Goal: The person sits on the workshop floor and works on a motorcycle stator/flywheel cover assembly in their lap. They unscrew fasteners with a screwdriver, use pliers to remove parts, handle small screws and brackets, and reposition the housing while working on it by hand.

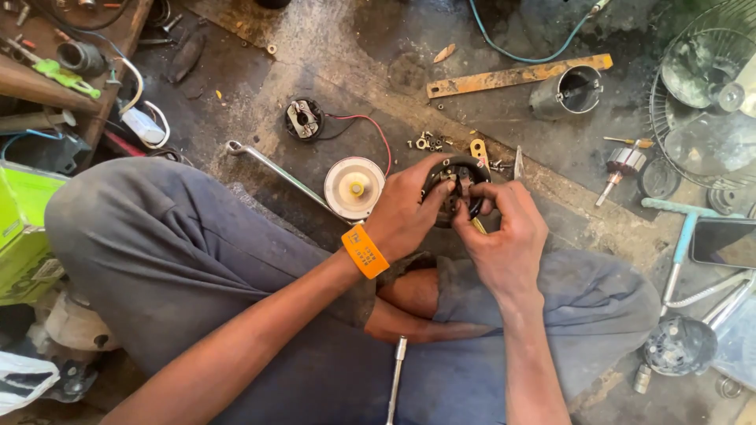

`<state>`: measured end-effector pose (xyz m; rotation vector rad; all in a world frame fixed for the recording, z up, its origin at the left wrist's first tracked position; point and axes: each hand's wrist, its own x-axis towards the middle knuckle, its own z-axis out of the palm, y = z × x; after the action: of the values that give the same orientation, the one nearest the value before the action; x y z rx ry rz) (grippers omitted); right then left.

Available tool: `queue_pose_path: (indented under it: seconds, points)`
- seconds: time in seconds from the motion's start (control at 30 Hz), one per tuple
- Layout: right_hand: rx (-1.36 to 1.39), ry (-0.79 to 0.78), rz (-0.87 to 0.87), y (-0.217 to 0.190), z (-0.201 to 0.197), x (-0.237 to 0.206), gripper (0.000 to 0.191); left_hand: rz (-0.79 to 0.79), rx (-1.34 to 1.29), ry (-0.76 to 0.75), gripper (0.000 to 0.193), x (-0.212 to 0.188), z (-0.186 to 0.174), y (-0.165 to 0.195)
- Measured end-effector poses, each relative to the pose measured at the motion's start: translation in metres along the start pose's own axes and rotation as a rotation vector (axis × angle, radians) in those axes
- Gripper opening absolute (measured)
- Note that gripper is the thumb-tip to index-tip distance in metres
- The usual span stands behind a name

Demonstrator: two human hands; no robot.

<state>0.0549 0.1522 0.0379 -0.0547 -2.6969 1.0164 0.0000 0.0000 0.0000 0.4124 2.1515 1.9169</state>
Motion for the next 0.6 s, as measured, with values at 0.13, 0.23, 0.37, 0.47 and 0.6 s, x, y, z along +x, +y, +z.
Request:
queue_pose_path:
  seconds: [0.13, 0.23, 0.37, 0.47, 0.6]
  points:
    - [0.017, 0.004, -0.011, -0.002, 0.000, -0.004, 0.024, -0.065, 0.001, -0.010, 0.032, -0.003, -0.002, -0.003]
    - [0.032, -0.008, 0.043, -0.004, 0.000, -0.004, 0.024, -0.095, 0.001, -0.001, 0.034, -0.003, -0.003, -0.005]
    - [0.042, -0.022, 0.091, -0.004, -0.002, -0.006, 0.024, -0.079, -0.049, -0.010, 0.034, -0.003, -0.005, -0.007]
    - [0.091, 0.007, -0.058, -0.001, -0.003, -0.011, 0.025, -0.099, -0.072, -0.013, 0.033, -0.006, -0.006, -0.011]
    - [0.389, -0.013, 0.150, 0.008, 0.002, -0.017, 0.018, -0.093, -0.136, -0.003, 0.032, -0.007, -0.005, -0.016]
